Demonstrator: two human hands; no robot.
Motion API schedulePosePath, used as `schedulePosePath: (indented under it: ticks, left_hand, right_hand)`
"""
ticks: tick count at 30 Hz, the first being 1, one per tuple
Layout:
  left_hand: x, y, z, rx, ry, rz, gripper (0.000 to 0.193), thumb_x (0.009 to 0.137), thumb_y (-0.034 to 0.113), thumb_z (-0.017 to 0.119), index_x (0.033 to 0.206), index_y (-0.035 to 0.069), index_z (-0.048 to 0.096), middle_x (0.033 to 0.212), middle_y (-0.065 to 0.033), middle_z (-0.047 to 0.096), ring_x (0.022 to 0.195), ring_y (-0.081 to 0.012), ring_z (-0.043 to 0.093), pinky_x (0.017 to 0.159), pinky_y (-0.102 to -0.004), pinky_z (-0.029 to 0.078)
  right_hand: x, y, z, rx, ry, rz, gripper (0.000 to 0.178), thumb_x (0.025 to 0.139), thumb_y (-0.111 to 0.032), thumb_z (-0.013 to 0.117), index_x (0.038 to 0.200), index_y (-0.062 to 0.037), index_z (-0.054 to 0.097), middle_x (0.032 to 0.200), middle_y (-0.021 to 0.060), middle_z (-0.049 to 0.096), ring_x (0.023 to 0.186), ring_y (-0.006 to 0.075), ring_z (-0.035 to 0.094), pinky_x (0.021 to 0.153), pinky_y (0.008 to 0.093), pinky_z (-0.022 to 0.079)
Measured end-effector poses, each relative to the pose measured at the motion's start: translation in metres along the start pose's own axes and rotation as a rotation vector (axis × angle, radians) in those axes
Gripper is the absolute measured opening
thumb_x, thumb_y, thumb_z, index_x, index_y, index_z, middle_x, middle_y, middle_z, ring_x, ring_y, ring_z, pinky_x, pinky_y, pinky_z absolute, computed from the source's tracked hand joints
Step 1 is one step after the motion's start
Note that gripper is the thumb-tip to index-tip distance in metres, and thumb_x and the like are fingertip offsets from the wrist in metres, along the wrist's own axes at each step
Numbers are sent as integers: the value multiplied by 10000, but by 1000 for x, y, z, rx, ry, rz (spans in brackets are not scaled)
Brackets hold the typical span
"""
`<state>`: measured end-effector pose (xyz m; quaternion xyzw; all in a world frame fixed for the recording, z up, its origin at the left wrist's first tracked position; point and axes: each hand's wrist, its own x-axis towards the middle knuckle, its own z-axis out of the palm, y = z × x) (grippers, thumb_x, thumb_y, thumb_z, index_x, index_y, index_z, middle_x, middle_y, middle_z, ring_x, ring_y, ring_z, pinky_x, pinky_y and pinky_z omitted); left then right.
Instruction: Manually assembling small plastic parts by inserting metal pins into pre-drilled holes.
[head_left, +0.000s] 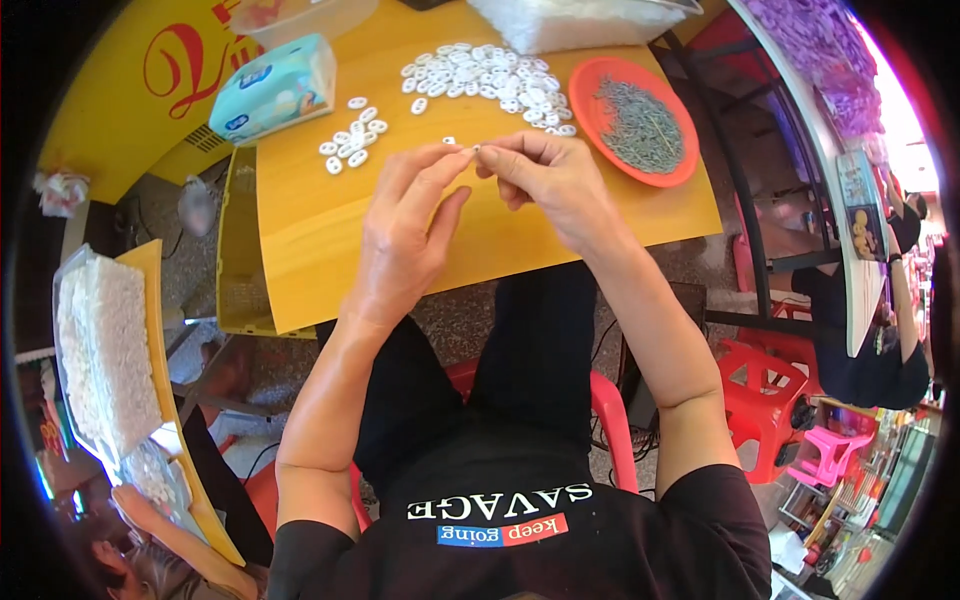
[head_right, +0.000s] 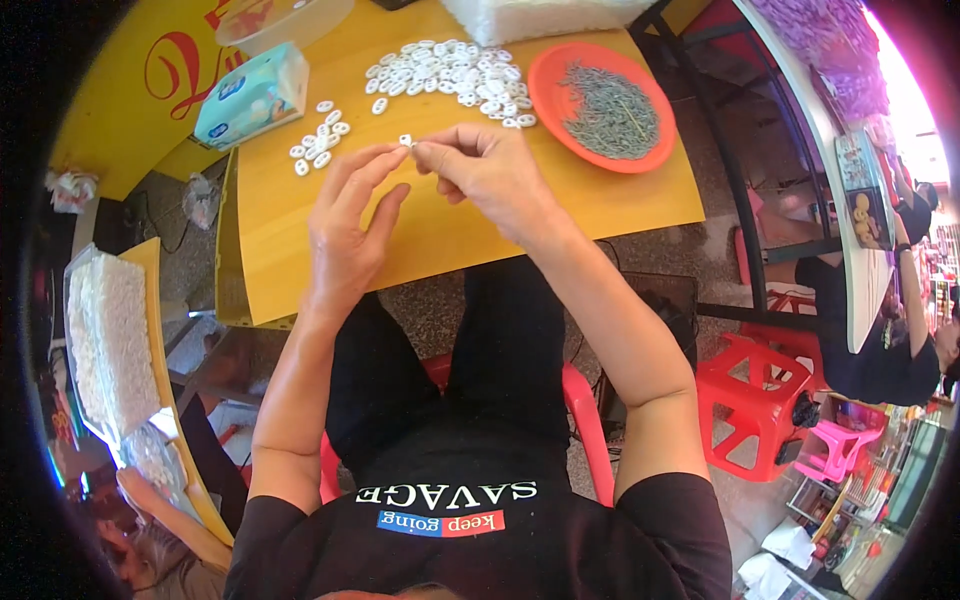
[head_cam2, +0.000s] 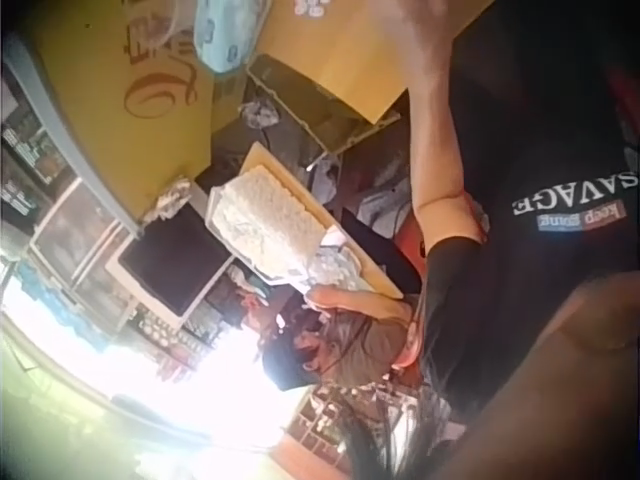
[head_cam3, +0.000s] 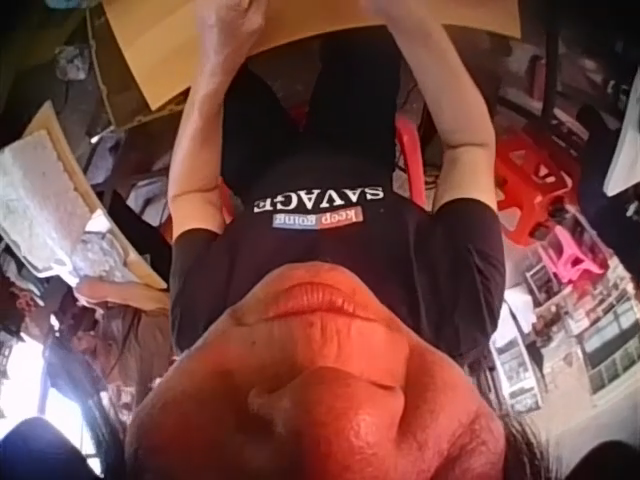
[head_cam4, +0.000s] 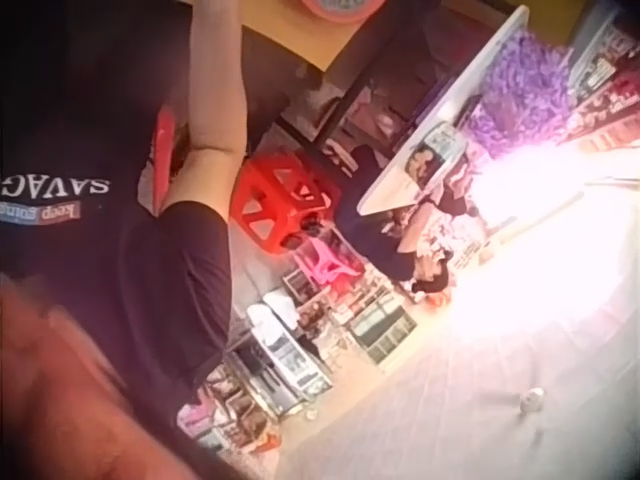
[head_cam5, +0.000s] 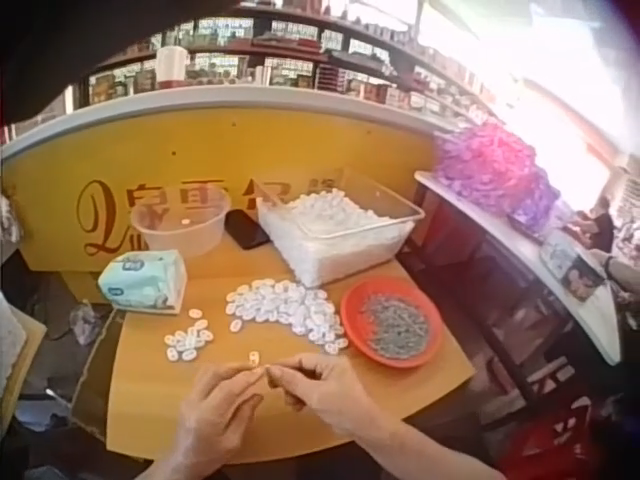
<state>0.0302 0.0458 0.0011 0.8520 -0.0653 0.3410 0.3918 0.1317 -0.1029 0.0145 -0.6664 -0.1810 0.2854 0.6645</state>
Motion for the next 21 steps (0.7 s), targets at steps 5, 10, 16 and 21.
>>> schedulePosePath:
  ticks: [5, 10, 16, 21]
  left_hand:
    - [2, 5, 21, -31, 2, 17, 326, 761, -77, 679, 1071, 3, 616, 1033, -143, 604, 932, -314, 601, 775, -363, 504]
    - [-1, 4, 26, -27, 19, 46, 268, 784, -72, 677, 1038, 1, 633, 978, -136, 621, 870, -286, 624, 732, -329, 509]
    - [-15, 8, 33, -407, 10, -286, 186, 858, -30, 655, 1042, -1, 648, 921, -98, 671, 828, -189, 654, 757, -269, 511]
    - [-25, 16, 40, -871, -71, -758, 133, 919, 23, 613, 1042, 27, 664, 960, -95, 692, 870, -208, 667, 830, -254, 506]
  right_hand:
    - [-24, 1, -3, 171, 58, 79, 234, 913, -221, 659, 959, 5, 692, 783, -5, 621, 615, 39, 497, 532, 197, 404]
    - [-38, 2, -12, 64, 20, 74, 248, 935, -218, 624, 1008, 7, 697, 785, -1, 615, 647, 33, 483, 560, 192, 389]
    - [-24, -13, -73, -488, 168, -237, 191, 892, -170, 650, 977, -8, 705, 846, 22, 668, 731, 73, 561, 646, 241, 453]
    - [20, -31, -139, -992, 330, -207, 190, 873, -190, 657, 965, -33, 709, 932, 85, 714, 805, 223, 663, 743, 326, 509]
